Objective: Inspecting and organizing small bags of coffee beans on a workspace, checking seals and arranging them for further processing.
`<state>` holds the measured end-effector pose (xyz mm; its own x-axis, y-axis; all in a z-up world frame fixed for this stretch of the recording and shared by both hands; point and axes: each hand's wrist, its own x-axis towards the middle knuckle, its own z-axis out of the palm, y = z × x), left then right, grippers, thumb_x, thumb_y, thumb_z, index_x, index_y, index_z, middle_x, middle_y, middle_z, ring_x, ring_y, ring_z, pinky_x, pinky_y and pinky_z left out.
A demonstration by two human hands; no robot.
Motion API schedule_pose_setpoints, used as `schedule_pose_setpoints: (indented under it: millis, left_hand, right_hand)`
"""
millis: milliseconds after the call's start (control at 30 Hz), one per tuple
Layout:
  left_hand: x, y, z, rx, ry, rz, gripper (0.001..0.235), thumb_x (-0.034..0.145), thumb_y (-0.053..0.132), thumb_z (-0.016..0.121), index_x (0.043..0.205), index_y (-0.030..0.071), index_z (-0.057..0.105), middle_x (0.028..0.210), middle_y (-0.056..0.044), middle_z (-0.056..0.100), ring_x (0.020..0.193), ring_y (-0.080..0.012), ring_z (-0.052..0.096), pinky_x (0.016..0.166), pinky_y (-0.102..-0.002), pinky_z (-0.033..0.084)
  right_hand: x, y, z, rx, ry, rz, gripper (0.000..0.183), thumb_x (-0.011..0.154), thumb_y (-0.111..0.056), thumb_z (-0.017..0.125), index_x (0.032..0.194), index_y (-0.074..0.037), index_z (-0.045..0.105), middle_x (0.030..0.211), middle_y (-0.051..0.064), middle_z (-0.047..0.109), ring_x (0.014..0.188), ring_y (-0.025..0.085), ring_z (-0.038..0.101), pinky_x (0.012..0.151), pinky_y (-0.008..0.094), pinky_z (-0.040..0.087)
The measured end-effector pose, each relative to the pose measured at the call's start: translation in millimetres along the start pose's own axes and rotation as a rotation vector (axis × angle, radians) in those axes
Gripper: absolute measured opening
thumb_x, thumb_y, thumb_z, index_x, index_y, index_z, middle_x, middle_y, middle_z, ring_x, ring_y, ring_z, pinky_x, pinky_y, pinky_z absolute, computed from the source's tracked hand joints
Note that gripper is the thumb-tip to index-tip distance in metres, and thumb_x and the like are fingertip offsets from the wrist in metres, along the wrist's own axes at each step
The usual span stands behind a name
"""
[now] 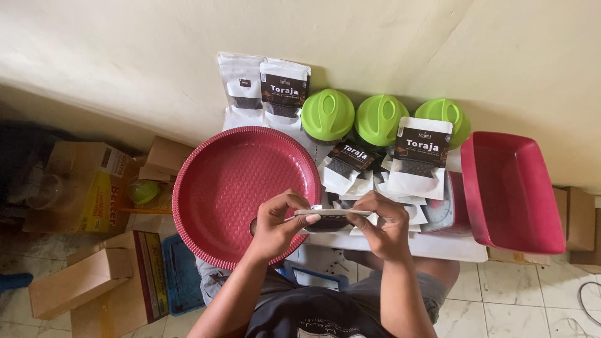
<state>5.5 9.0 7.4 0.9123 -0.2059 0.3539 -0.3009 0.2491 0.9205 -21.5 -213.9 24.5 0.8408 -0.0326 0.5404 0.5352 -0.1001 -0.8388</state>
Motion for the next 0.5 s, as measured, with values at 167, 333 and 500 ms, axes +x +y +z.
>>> schedule_pose_setpoints:
  millis: [167, 333, 500]
  left_hand:
    - [1.5, 3.5, -8.5, 0.017, 0.012, 0.052, 0.017, 0.078, 0.006, 0.088, 0.075, 0.003, 0.072, 0.074, -0.013, 0.070, 0.074, -0.0266, 0.067, 0.074, -0.039, 0.051]
    - [1.9, 5.8, -17.3, 0.039, 0.046, 0.092, 0.015, 0.077, 0.005, 0.088, 0.074, 0.004, 0.073, 0.072, -0.014, 0.071, 0.071, -0.0265, 0.066, 0.072, -0.038, 0.050]
    - [2.0, 8.6, -27.2, 0.064, 0.059, 0.123, 0.015, 0.075, 0.005, 0.089, 0.071, 0.006, 0.075, 0.071, -0.012, 0.072, 0.069, -0.0259, 0.067, 0.071, -0.037, 0.051]
  right_hand:
    - [0.9, -2.8, -5.3, -0.006, 0.008, 0.026, 0.011, 0.086, -0.004, 0.076, 0.076, -0.001, 0.075, 0.066, 0.014, 0.071, 0.059, 0.023, 0.064, 0.058, 0.035, 0.053]
    - [5.5, -5.6, -3.9, -0.035, 0.019, -0.001, 0.009, 0.083, -0.003, 0.080, 0.075, -0.002, 0.076, 0.065, 0.012, 0.071, 0.059, 0.021, 0.064, 0.057, 0.032, 0.053]
    - [1.9, 7.1, 1.8, -0.068, 0.009, 0.051, 0.010, 0.084, -0.006, 0.081, 0.076, -0.004, 0.076, 0.066, 0.010, 0.069, 0.054, 0.015, 0.058, 0.049, 0.027, 0.046]
